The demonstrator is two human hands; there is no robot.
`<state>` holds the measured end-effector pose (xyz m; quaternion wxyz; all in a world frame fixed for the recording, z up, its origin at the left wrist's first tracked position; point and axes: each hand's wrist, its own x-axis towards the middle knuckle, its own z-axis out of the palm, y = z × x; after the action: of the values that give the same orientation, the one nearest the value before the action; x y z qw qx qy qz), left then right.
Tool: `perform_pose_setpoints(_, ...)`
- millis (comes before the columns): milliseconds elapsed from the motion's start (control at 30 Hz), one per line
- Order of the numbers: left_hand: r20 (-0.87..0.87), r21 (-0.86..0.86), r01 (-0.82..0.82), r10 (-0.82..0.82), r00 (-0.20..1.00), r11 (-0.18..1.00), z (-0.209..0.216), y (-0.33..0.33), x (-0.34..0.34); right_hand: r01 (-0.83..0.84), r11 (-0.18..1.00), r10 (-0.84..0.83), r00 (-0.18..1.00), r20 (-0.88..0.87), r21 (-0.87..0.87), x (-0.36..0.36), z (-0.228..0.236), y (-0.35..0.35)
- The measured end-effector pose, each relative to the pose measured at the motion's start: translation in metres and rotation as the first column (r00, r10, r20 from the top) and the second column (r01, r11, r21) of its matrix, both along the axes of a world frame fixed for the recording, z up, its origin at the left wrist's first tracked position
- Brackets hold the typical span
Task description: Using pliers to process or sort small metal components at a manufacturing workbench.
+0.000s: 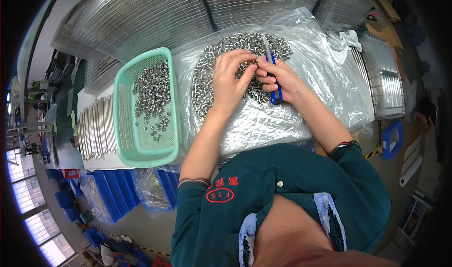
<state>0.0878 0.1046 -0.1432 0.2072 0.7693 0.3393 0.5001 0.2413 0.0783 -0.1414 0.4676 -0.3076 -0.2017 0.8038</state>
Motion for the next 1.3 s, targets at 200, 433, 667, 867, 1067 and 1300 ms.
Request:
perform_pose_setpoints(200,0.126,-0.181,0.067,-0.044,0.991,0.981,0.0021,-0.0027,0.0014,-0.009,1.000,0.009,1.000,-0.004,-0.006,0.0011,0.0001,0.0003)
perform_pose_setpoints(433,-0.025,-0.024,-0.015,0.015,1.000,1.000,-0.0007,0.0006,-0.0013,-0.013,0.999,0.013,1.000,0.016,-0.036,-0.0002,-0.0009,0.0011)
perform_pose_setpoints(667,-0.004,0.042,-0.013,0.014,1.000,0.999,-0.0001,0.0000,0.0013,0.011,1.000,-0.011,1.000,-0.012,-0.002,-0.0004,-0.0011,0.0004)
perform_pose_setpoints(867,0.039,-0.059,-0.003,0.005,0.999,0.998,0.0014,-0.0004,0.0005,0.025,0.998,-0.032,0.993,0.113,0.064,-0.0013,0.0049,-0.0002)
perform_pose_setpoints(1067,-0.007,0.024,0.021,-0.021,1.000,0.999,0.0000,0.0018,-0.0017,0.095,0.988,-0.121,0.966,0.227,0.121,-0.0036,0.0045,-0.0022)
perform_pose_setpoints(1300,0.008,-0.060,-0.011,0.011,1.000,0.998,0.0008,-0.0020,0.0020,0.017,0.999,-0.021,0.996,0.089,0.045,-0.0004,-0.0030,0.0010)
